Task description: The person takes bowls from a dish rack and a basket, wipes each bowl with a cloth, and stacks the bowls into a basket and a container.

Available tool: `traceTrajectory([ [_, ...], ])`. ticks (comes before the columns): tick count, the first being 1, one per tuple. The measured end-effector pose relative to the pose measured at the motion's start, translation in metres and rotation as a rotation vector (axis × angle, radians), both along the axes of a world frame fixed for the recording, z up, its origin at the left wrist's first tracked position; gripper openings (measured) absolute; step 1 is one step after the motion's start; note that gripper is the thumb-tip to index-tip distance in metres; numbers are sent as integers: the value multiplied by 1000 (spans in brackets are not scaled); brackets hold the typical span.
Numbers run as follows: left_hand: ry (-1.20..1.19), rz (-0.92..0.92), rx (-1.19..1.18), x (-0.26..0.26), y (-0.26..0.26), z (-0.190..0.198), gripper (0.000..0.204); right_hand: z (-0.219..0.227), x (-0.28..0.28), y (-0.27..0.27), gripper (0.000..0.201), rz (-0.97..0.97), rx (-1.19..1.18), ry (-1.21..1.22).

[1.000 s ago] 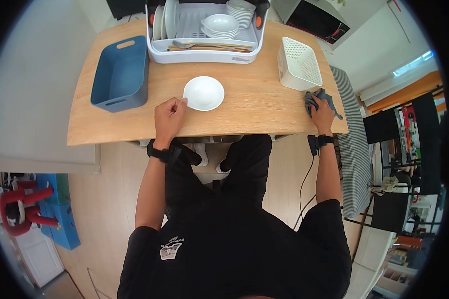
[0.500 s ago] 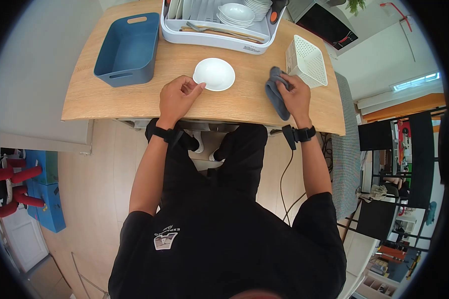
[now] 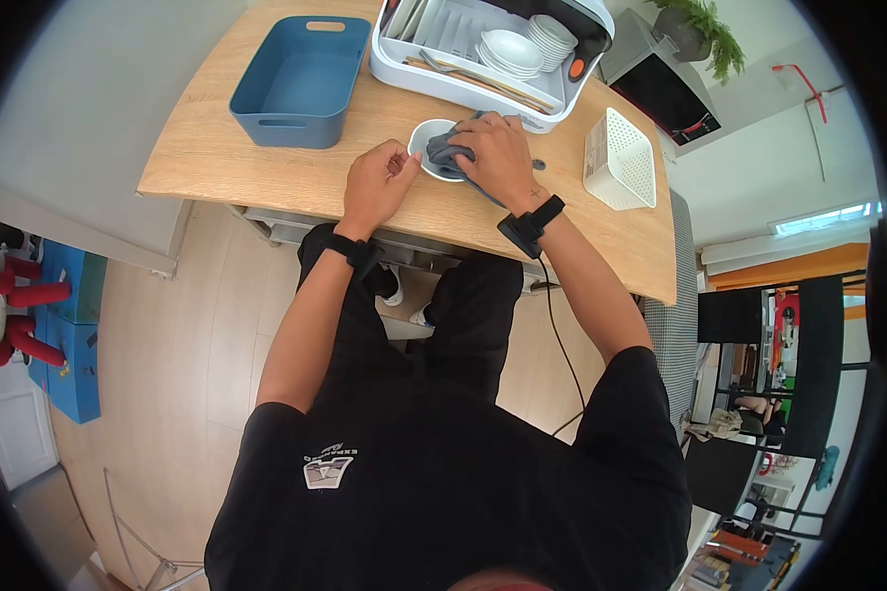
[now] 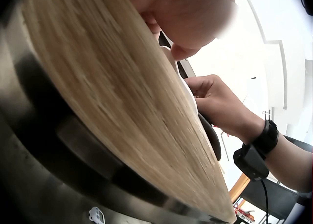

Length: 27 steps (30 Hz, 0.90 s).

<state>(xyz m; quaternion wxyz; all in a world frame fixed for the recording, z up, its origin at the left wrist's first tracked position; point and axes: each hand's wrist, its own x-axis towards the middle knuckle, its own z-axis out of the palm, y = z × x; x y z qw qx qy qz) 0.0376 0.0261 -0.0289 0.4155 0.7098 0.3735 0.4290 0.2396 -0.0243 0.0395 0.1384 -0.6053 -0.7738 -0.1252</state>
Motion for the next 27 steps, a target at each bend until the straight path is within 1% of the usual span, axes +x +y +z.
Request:
traceTrajectory([
  [3, 40, 15, 16, -1, -2, 3, 31, 1, -4, 6, 19, 62, -47, -69],
  [7, 52, -1, -2, -1, -4, 6, 30, 4, -4, 11, 13, 56, -100, -75],
  [9, -50, -6, 58, 0, -4, 3, 26, 11, -6, 12, 16, 29, -212, -56],
  [13, -66, -4, 90, -2, -6, 9, 27, 14, -14, 9, 15, 78, -156, -24],
  [15, -27, -22, -1, -3, -5, 10, 32, 9, -17, 11, 15, 118, -113, 39],
  [17, -82, -10, 13, -1, -1, 1, 30, 10, -22, 9, 15, 120, -82, 31],
  [19, -32, -5, 5, -3, -2, 0, 28, 7, -24, 10, 12, 136, -29, 91],
  [21, -53, -10, 2, -3, -5, 4, 25, 7, -27, 13, 10, 117, -1, 58],
  [23, -65, 8, -9, -3, -8, 8, 23, 8, -29, 14, 8, 55, 59, 17],
  [25, -70, 11, 0, -2, -5, 1, 21, 4, -28, 15, 8, 31, 85, 7],
  [27, -72, 10, 4, -1, -6, 4, 20, 2, -26, 14, 7, 4, 106, 0],
])
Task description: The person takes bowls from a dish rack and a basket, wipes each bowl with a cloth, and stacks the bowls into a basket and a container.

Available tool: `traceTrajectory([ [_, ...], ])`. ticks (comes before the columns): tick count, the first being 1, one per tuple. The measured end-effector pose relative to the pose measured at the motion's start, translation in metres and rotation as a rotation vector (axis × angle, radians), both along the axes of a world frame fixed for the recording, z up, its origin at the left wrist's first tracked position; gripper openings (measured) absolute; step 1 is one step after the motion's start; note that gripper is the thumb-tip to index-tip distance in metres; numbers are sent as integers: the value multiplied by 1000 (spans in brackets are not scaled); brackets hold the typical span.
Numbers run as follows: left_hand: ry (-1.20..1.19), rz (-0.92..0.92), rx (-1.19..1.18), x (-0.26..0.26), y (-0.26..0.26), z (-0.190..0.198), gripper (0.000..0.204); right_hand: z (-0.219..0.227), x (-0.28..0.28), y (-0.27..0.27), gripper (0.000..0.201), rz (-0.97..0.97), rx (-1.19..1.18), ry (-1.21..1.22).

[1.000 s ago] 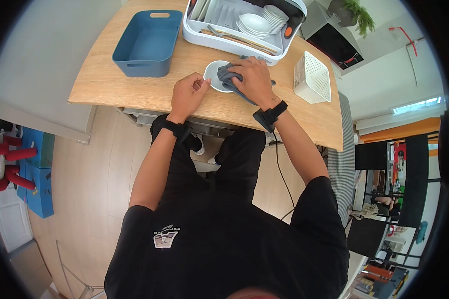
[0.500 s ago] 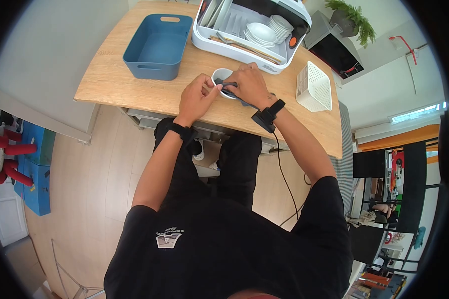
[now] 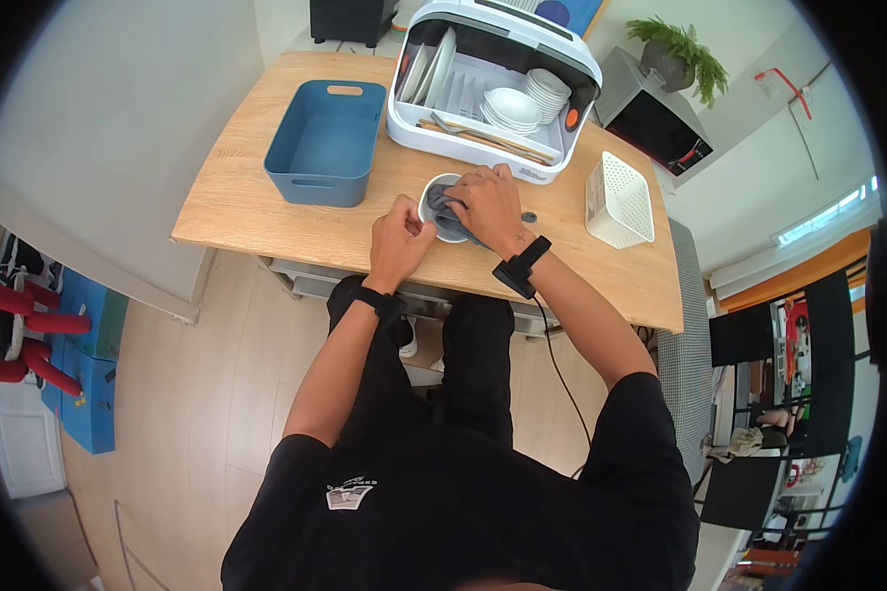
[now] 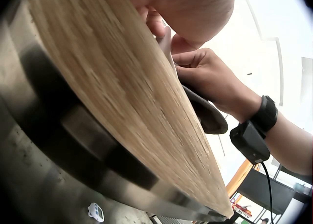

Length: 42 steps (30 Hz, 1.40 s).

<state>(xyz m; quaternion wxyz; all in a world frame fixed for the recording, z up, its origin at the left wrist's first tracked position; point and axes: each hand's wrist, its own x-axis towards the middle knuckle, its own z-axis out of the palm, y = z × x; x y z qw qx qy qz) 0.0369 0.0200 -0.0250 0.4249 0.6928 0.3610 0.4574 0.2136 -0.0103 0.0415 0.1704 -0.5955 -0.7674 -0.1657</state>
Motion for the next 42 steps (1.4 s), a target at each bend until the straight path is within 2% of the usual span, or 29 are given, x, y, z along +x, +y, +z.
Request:
traceTrajectory([
  [2, -105, 57, -20, 1, -2, 1, 21, -2, 2, -3, 8, -15, -20, -6],
  [6, -43, 45, 6, -1, 0, -2, 26, -4, 2, -12, 8, -25, -6, 17],
  [8, 2, -21, 66, -2, 1, -2, 34, -4, 2, -17, 13, -81, -65, 10],
  [11, -60, -53, 129, 1, 5, -11, 42, -9, 5, -18, 8, -77, -106, 44],
  [15, -80, -105, 74, 1, 5, -11, 44, -9, 3, -18, 11, -63, -153, 135],
  [17, -114, -130, 144, 0, 5, -10, 47, -7, 0, -17, 13, -37, -136, 231],
  [21, -79, -178, 71, -4, -1, -4, 49, -6, -1, -18, 14, -120, -174, 287],
  [26, -62, -239, 73, -4, -5, 4, 58, -8, 7, -17, 15, -90, -166, 324],
  [30, -71, -251, 125, -1, -5, 2, 58, -8, 12, -19, 16, -62, -184, 357],
  [32, -45, -245, 201, -2, -5, 1, 49, -7, 15, -18, 17, -49, -232, 362],
  [36, -43, -256, 129, -2, -6, -2, 38, -1, 14, -17, 15, -33, -258, 329],
  [38, 96, -228, 341, -4, -11, 1, 30, 1, 13, -19, 14, -25, -253, 222],
  [42, 171, -209, 353, -2, -13, 0, 29, -8, 20, -17, 13, -23, -200, 100],
])
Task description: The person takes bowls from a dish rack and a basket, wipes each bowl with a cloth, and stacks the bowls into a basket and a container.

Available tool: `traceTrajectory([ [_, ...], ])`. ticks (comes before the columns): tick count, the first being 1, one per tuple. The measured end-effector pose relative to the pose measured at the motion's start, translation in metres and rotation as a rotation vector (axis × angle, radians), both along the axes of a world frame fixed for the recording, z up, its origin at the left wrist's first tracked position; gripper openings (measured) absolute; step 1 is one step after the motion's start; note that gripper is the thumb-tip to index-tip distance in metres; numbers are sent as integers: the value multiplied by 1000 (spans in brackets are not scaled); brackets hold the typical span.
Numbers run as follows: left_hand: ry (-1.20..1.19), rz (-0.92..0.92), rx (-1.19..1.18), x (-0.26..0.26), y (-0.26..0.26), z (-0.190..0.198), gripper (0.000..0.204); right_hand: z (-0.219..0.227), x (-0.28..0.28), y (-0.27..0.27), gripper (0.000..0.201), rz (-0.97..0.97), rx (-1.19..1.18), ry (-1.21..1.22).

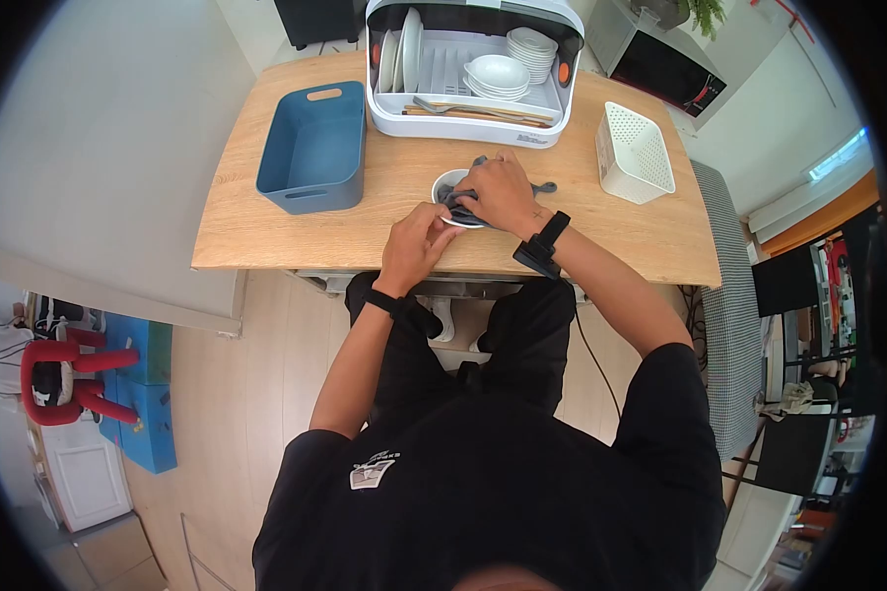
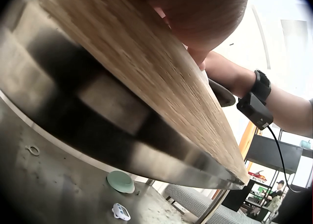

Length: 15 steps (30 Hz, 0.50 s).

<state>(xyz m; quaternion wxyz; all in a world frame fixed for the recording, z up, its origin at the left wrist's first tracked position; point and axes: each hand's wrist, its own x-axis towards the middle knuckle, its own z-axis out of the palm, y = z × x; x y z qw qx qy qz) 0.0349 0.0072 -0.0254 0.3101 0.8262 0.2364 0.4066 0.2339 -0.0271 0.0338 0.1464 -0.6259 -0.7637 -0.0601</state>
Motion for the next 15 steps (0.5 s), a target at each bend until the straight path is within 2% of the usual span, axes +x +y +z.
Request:
traceTrajectory([
  [2, -3, 30, 3, -1, -1, -1, 29, -2, 6, 2, 13, -28, 23, -49],
  [6, -25, 56, -81, 2, 1, -5, 29, 9, 18, -2, 14, -28, 16, 40],
  [8, -81, 121, -106, 4, 1, -8, 30, 19, 23, -7, 17, -46, 159, 182],
  [9, -81, 118, -105, 5, 2, -10, 30, 22, 28, -9, 17, -49, 160, 182],
  [11, -186, 125, -178, 5, 4, -11, 28, 25, 37, -11, 19, -172, 139, 430],
  [12, -182, 123, -183, 5, 6, -10, 28, 24, 40, -10, 19, -176, 135, 432],
  [14, -161, 185, -351, 2, 8, -11, 26, 23, 40, -13, 20, -149, 299, 457],
  [15, -325, 109, -397, 5, 8, -11, 25, 25, 38, -16, 20, -183, 261, 458],
])
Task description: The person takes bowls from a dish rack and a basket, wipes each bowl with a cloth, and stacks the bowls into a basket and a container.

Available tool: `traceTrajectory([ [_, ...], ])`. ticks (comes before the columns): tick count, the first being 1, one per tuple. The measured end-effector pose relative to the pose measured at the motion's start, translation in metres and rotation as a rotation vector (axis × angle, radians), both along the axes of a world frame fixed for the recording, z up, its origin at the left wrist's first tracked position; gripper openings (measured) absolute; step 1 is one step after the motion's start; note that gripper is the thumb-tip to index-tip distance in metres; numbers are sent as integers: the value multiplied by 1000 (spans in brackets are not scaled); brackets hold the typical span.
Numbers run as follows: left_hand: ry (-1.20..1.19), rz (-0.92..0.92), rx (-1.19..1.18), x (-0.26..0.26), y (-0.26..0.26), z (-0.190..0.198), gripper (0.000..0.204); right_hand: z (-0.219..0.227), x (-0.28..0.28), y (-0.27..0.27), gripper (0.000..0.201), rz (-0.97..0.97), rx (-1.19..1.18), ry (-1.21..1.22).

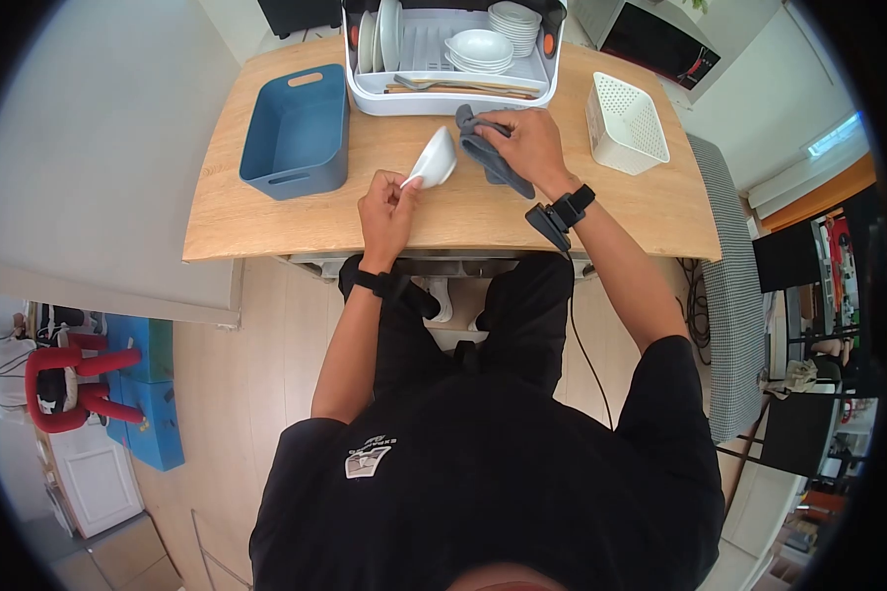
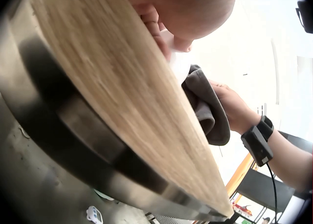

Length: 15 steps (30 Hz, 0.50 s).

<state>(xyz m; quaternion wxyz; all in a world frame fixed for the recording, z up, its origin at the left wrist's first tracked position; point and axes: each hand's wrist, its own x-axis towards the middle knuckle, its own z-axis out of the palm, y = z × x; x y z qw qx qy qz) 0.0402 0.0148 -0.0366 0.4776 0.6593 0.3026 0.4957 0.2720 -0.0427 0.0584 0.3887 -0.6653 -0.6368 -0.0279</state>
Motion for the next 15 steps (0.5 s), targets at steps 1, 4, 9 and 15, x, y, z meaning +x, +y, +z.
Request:
traceTrajectory([
  [1, 6, -2, -1, 1, 0, 0, 25, 2, -4, -2, 20, -2, -1, 6],
  [4, -51, -90, -93, 1, -4, 5, 25, 2, -17, -4, 21, 15, -75, 24],
  [9, -166, -257, -235, -7, -20, 12, 25, -8, -23, -7, 21, 81, -75, 87],
  [15, -231, -262, -300, -18, -28, 22, 30, -11, -17, -16, 23, 3, -121, 56],
])
